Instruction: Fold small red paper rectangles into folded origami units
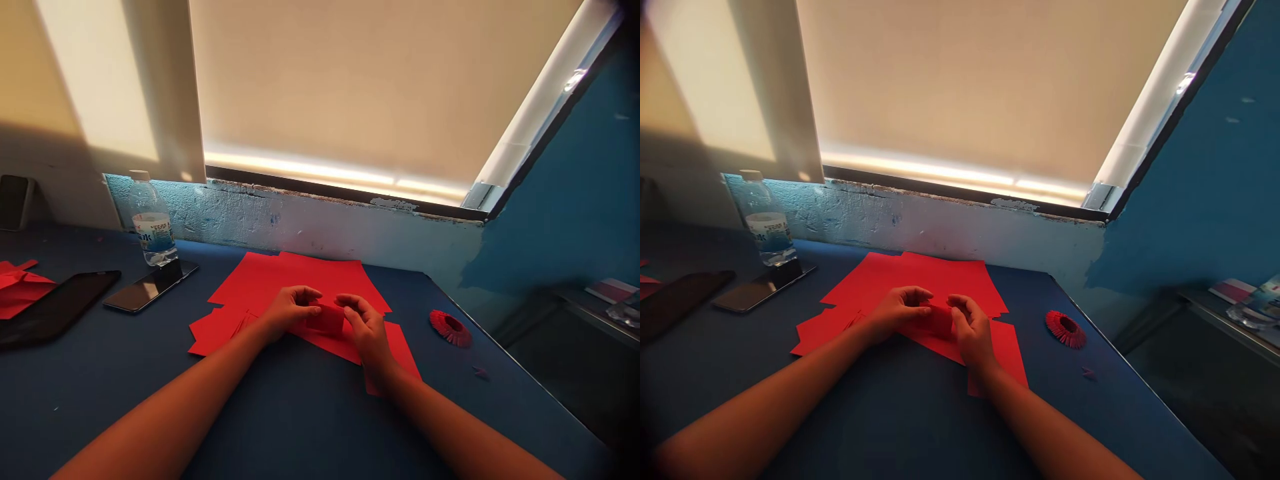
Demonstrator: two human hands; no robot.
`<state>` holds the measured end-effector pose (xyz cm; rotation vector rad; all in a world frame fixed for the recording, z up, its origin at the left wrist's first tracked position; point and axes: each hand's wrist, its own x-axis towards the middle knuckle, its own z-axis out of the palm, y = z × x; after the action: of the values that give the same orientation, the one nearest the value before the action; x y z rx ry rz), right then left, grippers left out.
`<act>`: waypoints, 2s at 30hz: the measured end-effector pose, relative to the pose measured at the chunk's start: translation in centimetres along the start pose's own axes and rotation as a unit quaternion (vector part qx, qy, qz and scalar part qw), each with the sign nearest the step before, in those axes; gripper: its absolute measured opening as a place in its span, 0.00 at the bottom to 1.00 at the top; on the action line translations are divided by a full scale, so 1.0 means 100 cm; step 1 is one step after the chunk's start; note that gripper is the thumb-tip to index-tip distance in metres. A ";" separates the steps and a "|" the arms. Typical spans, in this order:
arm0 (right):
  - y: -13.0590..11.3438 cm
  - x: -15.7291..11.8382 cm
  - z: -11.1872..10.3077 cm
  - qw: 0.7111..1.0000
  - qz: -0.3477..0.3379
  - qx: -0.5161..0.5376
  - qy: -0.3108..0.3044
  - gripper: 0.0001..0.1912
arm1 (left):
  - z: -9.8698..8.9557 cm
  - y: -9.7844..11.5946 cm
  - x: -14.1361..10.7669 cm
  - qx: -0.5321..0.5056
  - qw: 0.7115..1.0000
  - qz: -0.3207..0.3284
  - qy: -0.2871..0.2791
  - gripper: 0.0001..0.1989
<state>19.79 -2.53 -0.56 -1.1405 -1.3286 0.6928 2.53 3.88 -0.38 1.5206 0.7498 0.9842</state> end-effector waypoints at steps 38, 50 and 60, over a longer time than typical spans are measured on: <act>0.001 -0.002 0.001 0.997 0.011 -0.072 -0.020 0.19 | -0.001 0.001 -0.001 -0.051 0.999 -0.003 -0.017 0.19; -0.001 -0.001 0.001 0.996 -0.003 -0.080 -0.050 0.17 | -0.002 -0.001 0.000 -0.025 1.000 -0.018 0.000 0.14; -0.008 -0.006 0.002 0.996 0.010 -0.082 -0.017 0.18 | 0.001 0.002 -0.002 -0.005 0.997 -0.033 -0.064 0.21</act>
<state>19.34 -3.35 -0.09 -1.2798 -1.4263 0.6287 2.51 3.61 -0.24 1.5251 0.6990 0.8316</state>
